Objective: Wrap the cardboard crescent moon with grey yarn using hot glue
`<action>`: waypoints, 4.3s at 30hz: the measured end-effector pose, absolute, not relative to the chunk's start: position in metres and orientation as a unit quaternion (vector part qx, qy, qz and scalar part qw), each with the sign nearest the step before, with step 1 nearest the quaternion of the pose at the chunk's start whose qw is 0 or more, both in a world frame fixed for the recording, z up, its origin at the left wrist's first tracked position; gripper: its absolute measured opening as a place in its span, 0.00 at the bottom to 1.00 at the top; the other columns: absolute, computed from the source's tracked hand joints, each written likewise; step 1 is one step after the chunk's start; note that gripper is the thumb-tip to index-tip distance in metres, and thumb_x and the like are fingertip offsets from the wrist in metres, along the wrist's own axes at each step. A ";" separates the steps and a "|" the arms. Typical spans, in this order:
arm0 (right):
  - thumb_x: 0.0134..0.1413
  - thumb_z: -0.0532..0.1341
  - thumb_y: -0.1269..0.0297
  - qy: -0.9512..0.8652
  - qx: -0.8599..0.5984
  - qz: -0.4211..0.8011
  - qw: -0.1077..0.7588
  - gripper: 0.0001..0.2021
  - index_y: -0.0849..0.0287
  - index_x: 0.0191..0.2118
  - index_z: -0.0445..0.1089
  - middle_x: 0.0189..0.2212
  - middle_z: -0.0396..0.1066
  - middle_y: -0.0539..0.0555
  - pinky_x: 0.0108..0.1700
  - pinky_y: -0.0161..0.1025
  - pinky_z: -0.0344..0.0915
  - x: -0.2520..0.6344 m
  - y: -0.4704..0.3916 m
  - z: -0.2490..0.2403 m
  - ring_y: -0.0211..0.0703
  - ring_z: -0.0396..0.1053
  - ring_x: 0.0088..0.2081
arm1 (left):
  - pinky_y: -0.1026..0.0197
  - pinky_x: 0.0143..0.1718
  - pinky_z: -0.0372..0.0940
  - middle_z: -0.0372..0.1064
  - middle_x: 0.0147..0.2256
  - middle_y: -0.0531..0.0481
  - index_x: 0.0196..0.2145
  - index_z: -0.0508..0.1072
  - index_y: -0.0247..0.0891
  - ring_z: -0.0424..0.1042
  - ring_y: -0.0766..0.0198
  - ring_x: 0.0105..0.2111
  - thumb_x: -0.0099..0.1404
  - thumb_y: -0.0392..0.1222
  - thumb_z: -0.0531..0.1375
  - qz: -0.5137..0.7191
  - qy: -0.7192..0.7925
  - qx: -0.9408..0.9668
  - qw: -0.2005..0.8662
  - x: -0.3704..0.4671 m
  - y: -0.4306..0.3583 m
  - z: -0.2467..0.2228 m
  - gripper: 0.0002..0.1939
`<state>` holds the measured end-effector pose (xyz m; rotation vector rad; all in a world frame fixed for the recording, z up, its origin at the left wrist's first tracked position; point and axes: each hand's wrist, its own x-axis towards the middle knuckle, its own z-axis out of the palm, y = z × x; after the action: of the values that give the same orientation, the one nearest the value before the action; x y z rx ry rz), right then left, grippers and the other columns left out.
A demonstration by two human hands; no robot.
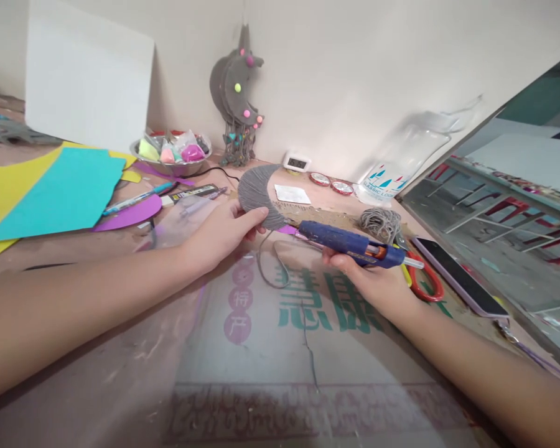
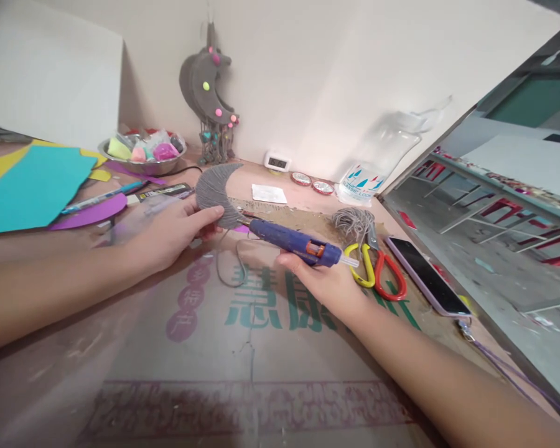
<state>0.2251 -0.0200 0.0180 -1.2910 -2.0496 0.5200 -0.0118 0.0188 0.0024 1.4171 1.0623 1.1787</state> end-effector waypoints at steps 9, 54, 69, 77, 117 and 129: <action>0.51 0.60 0.54 -0.778 -0.495 0.214 0.322 0.10 0.54 0.29 0.66 0.27 0.69 0.52 0.35 0.40 0.65 0.221 -0.023 0.018 0.45 0.67 0.31 | 0.66 0.21 0.55 0.63 0.19 0.54 0.21 0.66 0.36 0.59 0.70 0.19 0.57 0.43 0.57 0.498 0.429 0.570 0.492 -0.012 0.022 0.001 0.10; 0.47 0.63 0.55 -0.767 -0.525 0.152 0.336 0.10 0.56 0.31 0.69 0.26 0.73 0.51 0.31 0.37 0.70 0.219 -0.019 0.007 0.43 0.71 0.29 | 0.68 0.21 0.55 0.60 0.20 0.56 0.25 0.63 0.37 0.59 0.71 0.19 0.57 0.39 0.55 0.489 0.421 0.578 0.500 -0.009 0.016 0.007 0.06; 0.48 0.63 0.54 -0.763 -0.523 0.142 0.354 0.10 0.55 0.31 0.69 0.27 0.73 0.50 0.33 0.37 0.70 0.222 -0.019 0.006 0.44 0.72 0.30 | 0.68 0.21 0.55 0.62 0.20 0.55 0.24 0.65 0.36 0.60 0.71 0.20 0.58 0.43 0.56 0.478 0.431 0.578 0.503 -0.011 0.019 0.003 0.09; 0.48 0.63 0.54 -0.759 -0.531 0.134 0.351 0.11 0.56 0.30 0.68 0.26 0.73 0.49 0.31 0.37 0.69 0.225 -0.018 0.003 0.42 0.70 0.28 | 0.69 0.21 0.54 0.61 0.19 0.56 0.23 0.64 0.36 0.58 0.72 0.19 0.59 0.43 0.56 0.476 0.426 0.584 0.501 -0.011 0.020 0.000 0.10; 0.47 0.63 0.55 -0.748 -0.547 0.110 0.360 0.10 0.54 0.34 0.74 0.32 0.77 0.50 0.37 0.43 0.73 0.231 -0.012 0.003 0.50 0.74 0.36 | 0.67 0.19 0.53 0.63 0.20 0.55 0.24 0.64 0.38 0.60 0.69 0.19 0.58 0.46 0.57 0.464 0.450 0.591 0.483 -0.012 0.015 0.001 0.10; 0.50 0.60 0.58 -0.738 -0.534 0.110 0.398 0.11 0.56 0.38 0.72 0.39 0.76 0.52 0.48 0.46 0.70 0.226 -0.013 0.013 0.50 0.73 0.42 | 0.66 0.21 0.55 0.64 0.21 0.55 0.26 0.65 0.37 0.61 0.69 0.20 0.57 0.46 0.57 0.482 0.443 0.575 0.491 -0.012 0.018 -0.001 0.09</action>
<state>0.2259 -0.0133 0.0135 -1.3534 -1.8677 0.2790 -0.0116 0.0183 -0.0012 1.3965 1.0755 1.1696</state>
